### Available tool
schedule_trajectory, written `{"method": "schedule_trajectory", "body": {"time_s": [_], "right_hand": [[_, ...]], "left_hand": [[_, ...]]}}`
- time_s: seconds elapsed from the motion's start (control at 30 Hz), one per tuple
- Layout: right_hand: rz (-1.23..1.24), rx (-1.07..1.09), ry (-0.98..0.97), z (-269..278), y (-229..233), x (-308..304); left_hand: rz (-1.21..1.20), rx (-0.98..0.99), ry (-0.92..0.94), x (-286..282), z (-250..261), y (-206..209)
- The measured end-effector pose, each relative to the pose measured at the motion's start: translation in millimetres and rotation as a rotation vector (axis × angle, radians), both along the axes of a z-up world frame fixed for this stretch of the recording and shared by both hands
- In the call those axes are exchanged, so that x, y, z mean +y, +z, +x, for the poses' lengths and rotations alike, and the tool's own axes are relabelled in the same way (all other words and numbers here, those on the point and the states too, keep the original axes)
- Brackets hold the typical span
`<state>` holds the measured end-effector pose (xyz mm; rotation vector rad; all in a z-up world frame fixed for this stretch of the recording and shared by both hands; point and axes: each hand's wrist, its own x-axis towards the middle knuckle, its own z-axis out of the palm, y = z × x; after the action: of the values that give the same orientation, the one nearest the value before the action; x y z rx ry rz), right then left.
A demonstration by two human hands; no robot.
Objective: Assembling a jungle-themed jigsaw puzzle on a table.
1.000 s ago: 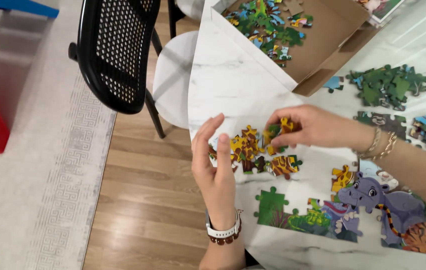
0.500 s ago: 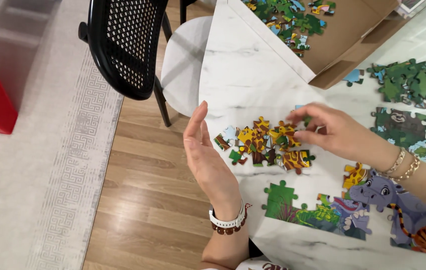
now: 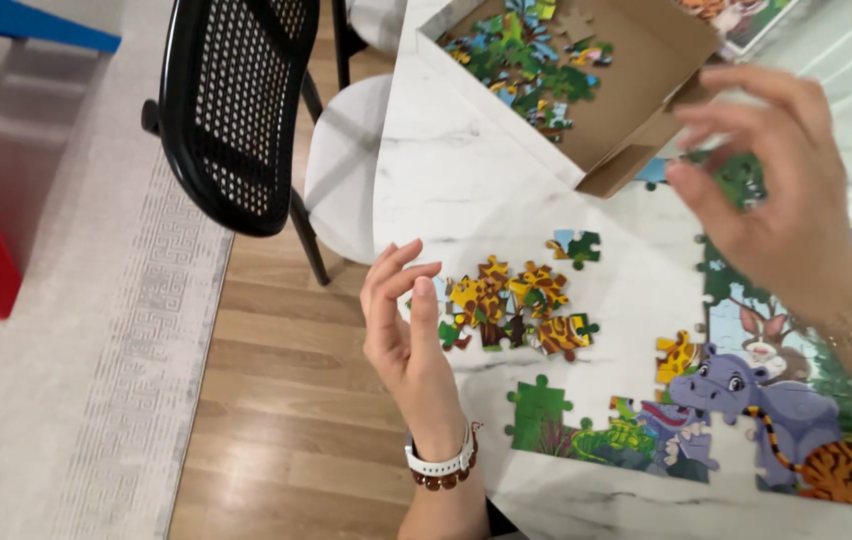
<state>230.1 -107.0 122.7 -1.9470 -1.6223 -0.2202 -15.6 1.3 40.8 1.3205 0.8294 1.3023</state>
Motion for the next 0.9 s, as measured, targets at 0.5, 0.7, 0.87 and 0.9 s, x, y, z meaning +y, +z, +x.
{"method": "schedule_trajectory", "body": {"time_s": [0.5, 0.7, 0.87, 0.9], "right_hand": [[-0.618, 0.108, -0.121, 193.3, -128.4, 160.8], [-0.845, 0.184, -0.143, 209.0, -124.3, 164.7], [-0.589, 0.231, -0.161, 232.0, -130.4, 167.8], [-0.396, 0.197, -0.111, 236.5, -133.5, 170.1]], "left_hand": [[-0.099, 0.000, 0.033, -1.5, 2.4, 6.7], [-0.163, -0.036, -0.006, -1.2, 2.9, 8.6], [-0.155, -0.024, -0.015, -2.2, 2.6, 9.8], [-0.116, -0.014, -0.019, -2.0, 2.8, 9.6]]}}
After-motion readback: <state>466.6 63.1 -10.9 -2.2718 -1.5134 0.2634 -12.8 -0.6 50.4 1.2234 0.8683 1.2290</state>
